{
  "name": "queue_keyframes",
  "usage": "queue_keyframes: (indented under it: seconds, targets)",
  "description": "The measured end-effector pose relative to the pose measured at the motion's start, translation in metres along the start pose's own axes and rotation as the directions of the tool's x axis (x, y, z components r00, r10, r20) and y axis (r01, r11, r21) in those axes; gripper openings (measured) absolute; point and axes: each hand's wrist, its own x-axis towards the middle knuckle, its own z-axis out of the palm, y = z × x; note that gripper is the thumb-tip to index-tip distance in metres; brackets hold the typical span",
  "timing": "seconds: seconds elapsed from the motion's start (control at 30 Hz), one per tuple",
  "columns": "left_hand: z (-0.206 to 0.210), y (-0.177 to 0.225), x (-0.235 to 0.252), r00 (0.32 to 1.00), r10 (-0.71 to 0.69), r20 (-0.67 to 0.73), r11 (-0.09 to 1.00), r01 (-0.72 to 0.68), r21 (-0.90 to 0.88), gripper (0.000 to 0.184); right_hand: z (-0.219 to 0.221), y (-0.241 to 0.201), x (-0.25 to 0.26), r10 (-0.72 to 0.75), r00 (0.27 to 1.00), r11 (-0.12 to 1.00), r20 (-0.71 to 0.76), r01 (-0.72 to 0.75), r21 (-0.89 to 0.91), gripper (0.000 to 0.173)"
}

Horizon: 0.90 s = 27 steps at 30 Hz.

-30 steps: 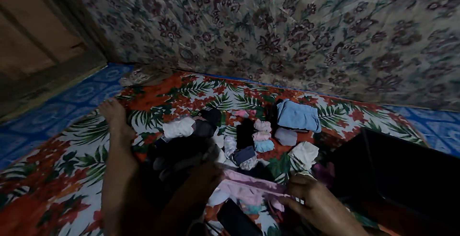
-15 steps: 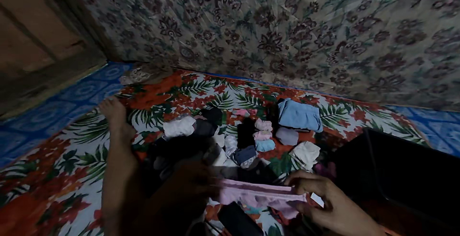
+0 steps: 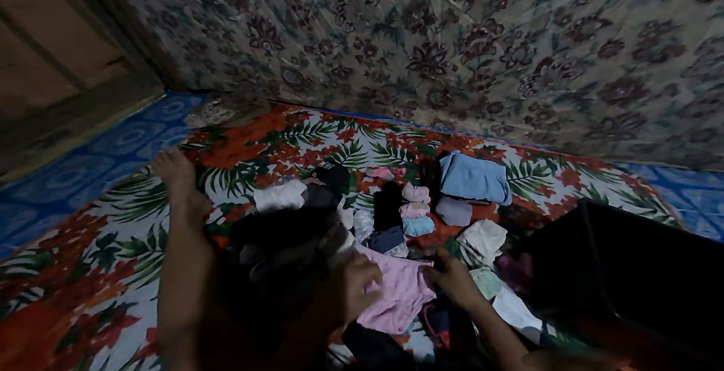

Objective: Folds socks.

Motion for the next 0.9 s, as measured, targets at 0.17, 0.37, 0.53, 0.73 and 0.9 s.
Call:
queue_keyframes:
  seconds: [0.17,0.37,0.53,0.73,0.9]
  targets:
    - [0.103,-0.069,0.014,0.982,0.112,0.152,0.963,-0.145,0.225,0.028,0.005,0.013,0.006,0.103,0.995,0.991,-0.006,-0.102,0.092,0.049]
    - [0.070,-0.047,0.025,0.998,0.014,0.059,0.993,-0.007,-0.117,0.032,0.001,0.013,0.000,0.111,0.993,0.969,-0.033,-0.101,0.227,0.034]
    - [0.040,-0.023,0.078,0.995,-0.072,-0.071,0.997,0.074,0.028,0.037,0.008,0.016,-0.001,0.160,0.986,0.957,-0.052,-0.142,0.254,0.031]
    - [0.045,-0.033,0.125,0.978,-0.185,-0.097,0.975,0.196,0.108,0.034,0.012,-0.006,-0.014,0.207,0.963,0.942,-0.172,-0.148,0.302,0.036]
    - [0.029,-0.046,0.097,0.910,-0.352,-0.219,0.925,0.374,0.071,0.034,0.024,-0.049,-0.024,0.164,0.971,0.913,-0.175,-0.082,0.401,0.038]
